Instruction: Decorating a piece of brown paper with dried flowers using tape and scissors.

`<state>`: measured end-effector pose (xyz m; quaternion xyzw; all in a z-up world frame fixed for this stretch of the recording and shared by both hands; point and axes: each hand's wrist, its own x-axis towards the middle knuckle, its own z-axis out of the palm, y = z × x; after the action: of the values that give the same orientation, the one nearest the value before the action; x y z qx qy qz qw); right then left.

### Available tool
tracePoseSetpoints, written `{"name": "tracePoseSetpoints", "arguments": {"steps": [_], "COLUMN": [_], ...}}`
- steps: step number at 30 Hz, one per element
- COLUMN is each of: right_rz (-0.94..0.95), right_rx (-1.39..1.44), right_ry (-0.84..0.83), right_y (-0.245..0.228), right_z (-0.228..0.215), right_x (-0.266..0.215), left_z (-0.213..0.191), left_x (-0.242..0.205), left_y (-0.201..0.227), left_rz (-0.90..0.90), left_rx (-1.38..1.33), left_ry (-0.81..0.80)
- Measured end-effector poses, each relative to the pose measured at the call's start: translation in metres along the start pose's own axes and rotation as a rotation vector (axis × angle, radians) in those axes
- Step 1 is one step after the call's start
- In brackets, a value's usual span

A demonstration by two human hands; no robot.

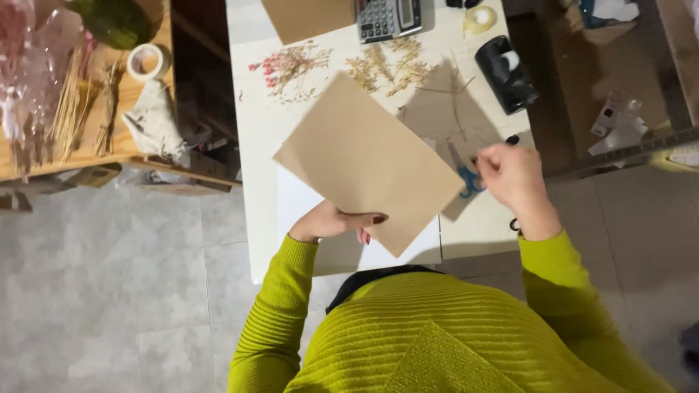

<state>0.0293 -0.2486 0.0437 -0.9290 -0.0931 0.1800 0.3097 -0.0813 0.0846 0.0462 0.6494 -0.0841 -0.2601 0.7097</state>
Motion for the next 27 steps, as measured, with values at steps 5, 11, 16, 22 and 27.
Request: {"name": "tracePoseSetpoints", "arguments": {"steps": [5, 11, 16, 22, 27], "right_rz": [-0.325, -0.266, -0.252, -0.289, -0.306], "right_rx": [0.714, 0.754, 0.869, 0.934, 0.954], "right_ry": [0.015, 0.074, 0.021, 0.009, 0.098], "right_y": [-0.034, -0.008, -0.005, 0.001, 0.002], "right_z": [0.033, 0.079, 0.086, 0.097, 0.106], "right_x": [-0.003, 0.009, 0.001, -0.001, -0.001], "left_z": [0.012, 0.004, 0.014, 0.023, 0.030], "left_x": [-0.020, -0.034, -0.026, -0.023, -0.020], "left_y": [0.010, -0.041, -0.061, -0.053, -0.044], "left_rz": [-0.170, 0.224, 0.262, 0.284, 0.331], "left_rx": [0.158, 0.005, -0.330, -0.328, -0.291], "left_ry": [-0.157, 0.340, 0.824, 0.888, 0.895]}}
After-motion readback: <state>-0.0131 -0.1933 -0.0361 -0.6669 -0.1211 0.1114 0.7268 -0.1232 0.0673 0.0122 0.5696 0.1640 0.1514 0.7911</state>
